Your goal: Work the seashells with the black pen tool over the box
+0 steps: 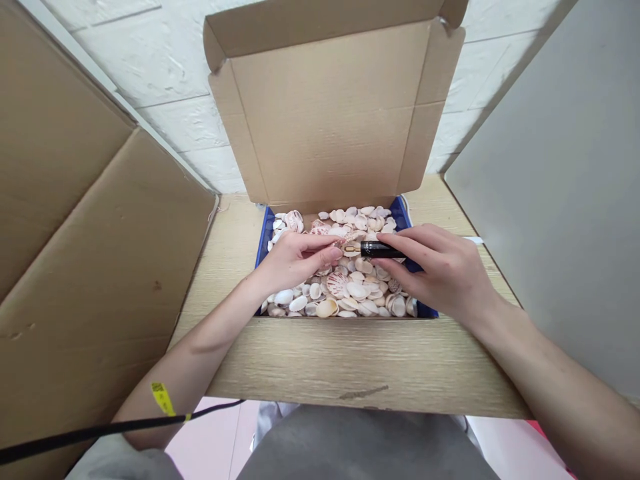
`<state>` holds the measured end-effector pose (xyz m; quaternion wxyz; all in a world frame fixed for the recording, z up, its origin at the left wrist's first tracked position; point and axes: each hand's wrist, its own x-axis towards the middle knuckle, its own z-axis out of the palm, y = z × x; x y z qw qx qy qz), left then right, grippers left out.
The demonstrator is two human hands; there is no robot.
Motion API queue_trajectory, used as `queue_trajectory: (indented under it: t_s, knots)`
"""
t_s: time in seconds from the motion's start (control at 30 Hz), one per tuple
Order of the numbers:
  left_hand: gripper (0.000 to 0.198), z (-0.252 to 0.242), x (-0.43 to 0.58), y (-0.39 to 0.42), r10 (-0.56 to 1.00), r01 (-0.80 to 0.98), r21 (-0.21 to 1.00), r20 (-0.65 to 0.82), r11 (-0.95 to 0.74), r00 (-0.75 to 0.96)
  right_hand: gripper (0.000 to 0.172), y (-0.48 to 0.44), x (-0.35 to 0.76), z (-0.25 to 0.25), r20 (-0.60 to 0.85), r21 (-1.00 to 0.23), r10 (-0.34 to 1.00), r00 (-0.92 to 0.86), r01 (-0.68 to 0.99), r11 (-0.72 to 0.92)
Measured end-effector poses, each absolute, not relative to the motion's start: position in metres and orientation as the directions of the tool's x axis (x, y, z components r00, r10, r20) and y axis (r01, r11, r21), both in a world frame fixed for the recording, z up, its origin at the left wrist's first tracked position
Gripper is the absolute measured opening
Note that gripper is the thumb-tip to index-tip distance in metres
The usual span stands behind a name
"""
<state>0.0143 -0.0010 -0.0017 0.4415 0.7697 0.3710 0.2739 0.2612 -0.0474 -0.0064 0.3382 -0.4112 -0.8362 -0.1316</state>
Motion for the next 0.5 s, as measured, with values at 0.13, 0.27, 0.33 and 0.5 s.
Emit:
queue_trajectory:
  t_s: [0.13, 0.27, 0.33, 0.5]
  knots:
    - [0.043, -0.0015, 0.0143, -0.0014, 0.824, 0.31, 0.903, 0.078, -0.297, 0.562, 0.021, -0.0469, 0.2607, -0.0068, 0.678, -0.084, 0.605, -0.418, 0.773, 0.628]
    - [0.043, -0.0004, 0.0143, -0.0018, 0.839, 0.304, 0.919, 0.052, -0.252, 0.541, 0.022, -0.0489, 0.2594, -0.0073, 0.618, -0.131, 0.67, -0.412, 0.786, 0.604]
    - [0.041, 0.0007, 0.0147, -0.0022, 0.846, 0.298, 0.924, 0.048, -0.24, 0.531, 0.022, -0.0499, 0.2589, -0.0074, 0.588, -0.151, 0.695, -0.413, 0.788, 0.596]
    - [0.04, 0.0006, 0.0151, -0.0022, 0.848, 0.305, 0.921, 0.048, -0.242, 0.528, 0.021, -0.05, 0.2589, -0.0073, 0.6, -0.116, 0.667, -0.442, 0.776, 0.619]
